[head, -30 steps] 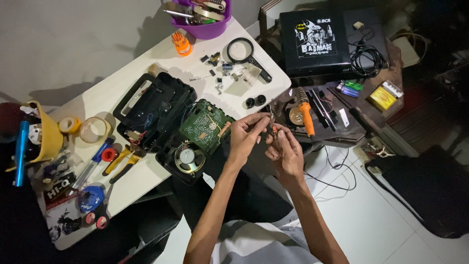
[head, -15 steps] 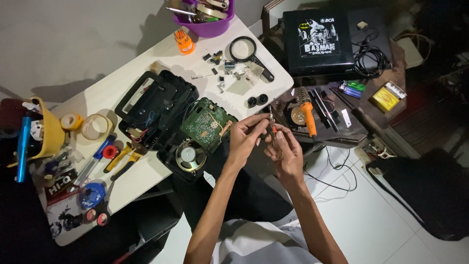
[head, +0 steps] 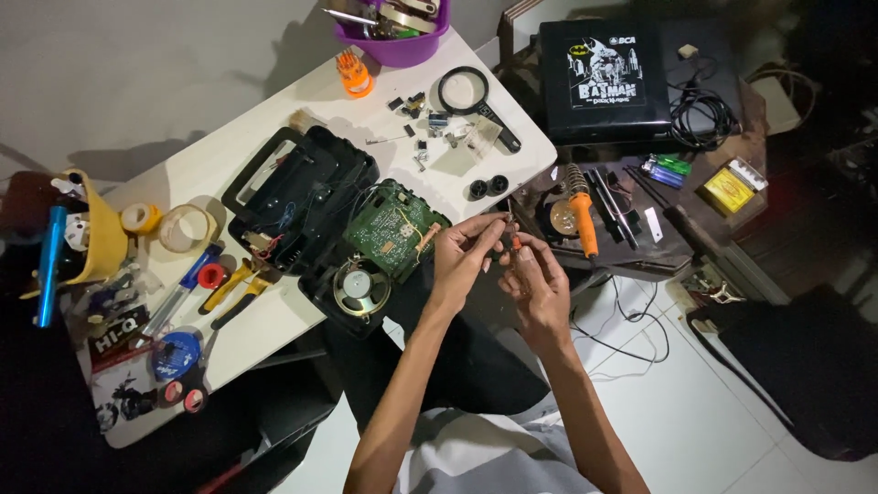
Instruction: Soldering wires and electronic components onto a circuit board inside a portable device housing.
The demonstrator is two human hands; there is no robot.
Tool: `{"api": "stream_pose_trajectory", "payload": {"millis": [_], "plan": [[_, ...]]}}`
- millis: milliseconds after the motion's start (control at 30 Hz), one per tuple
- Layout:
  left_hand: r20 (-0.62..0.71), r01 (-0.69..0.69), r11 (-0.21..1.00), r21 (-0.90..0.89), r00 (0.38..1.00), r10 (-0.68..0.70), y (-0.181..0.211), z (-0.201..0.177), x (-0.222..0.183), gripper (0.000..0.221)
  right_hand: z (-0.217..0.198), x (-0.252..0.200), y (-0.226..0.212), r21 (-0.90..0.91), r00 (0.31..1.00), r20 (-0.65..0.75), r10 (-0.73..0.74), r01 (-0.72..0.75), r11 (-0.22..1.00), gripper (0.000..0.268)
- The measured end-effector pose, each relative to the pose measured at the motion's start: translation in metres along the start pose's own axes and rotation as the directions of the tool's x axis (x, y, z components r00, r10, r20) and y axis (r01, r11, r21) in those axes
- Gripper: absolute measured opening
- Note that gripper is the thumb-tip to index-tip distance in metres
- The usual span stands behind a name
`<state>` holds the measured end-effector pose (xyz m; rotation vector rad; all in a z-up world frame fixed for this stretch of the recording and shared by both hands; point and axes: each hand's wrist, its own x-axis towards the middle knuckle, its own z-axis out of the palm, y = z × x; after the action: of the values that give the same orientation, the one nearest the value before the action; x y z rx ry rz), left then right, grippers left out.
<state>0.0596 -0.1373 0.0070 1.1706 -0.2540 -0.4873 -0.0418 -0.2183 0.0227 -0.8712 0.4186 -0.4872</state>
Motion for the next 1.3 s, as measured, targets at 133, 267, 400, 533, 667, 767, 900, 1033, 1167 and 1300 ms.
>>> {"api": "stream_pose_trajectory", "payload": {"millis": [133, 267, 400, 533, 667, 767, 900, 1033, 1167, 1300], "plan": [[0.005, -0.02, 1.0, -0.007, 1.0, 0.02, 0.008, 0.004, -0.005, 0.022, 0.002, -0.002, -0.002, -0.038, 1.0, -0.01, -0.002, 0.001, 0.999, 0.029], [-0.009, -0.073, 0.997, 0.009, 0.997, 0.073, 0.001, 0.002, -0.007, 0.022, 0.004, -0.004, -0.003, -0.053, 1.0, -0.01, -0.009, 0.008, 0.999, 0.031], [-0.02, -0.099, 0.993, 0.058, 0.995, 0.1, 0.005, 0.007, -0.011, 0.024, 0.002, -0.003, 0.003, -0.073, 1.0, -0.018, -0.026, 0.024, 0.997, 0.033], [-0.036, -0.118, 0.992, 0.055, 0.992, 0.12, 0.002, 0.008, -0.012, 0.027, 0.002, -0.004, 0.004, -0.108, 0.999, -0.032, -0.039, 0.036, 0.994, 0.032], [-0.053, -0.134, 0.989, 0.06, 0.989, 0.137, -0.001, 0.007, -0.013, 0.029, -0.002, -0.004, 0.009, -0.104, 0.998, -0.032, -0.052, 0.048, 0.993, 0.03], [-0.063, -0.134, 0.988, 0.083, 0.988, 0.139, -0.004, 0.005, -0.014, 0.027, 0.0, -0.007, 0.009, -0.126, 0.998, -0.026, -0.056, 0.052, 0.991, 0.031], [-0.072, -0.167, 0.98, 0.112, 0.982, 0.176, 0.004, 0.008, -0.02, 0.029, 0.005, -0.009, 0.006, -0.137, 0.999, -0.013, -0.043, 0.04, 0.99, 0.03], [-0.093, -0.225, 0.966, 0.125, 0.967, 0.238, 0.021, 0.013, -0.029, 0.024, 0.004, -0.01, 0.008, -0.152, 0.998, -0.022, -0.063, 0.059, 0.987, 0.029], [-0.102, -0.228, 0.966, 0.119, 0.965, 0.24, 0.022, 0.012, -0.031, 0.018, 0.005, -0.013, 0.006, -0.308, 0.992, -0.002, -0.129, 0.122, 0.944, 0.028], [-0.184, -0.221, 0.969, 0.115, 0.953, 0.239, 0.026, 0.019, -0.041, 0.019, -0.004, -0.015, 0.014, -0.382, 0.986, 0.032, -0.163, 0.163, 0.91, 0.026]]}}
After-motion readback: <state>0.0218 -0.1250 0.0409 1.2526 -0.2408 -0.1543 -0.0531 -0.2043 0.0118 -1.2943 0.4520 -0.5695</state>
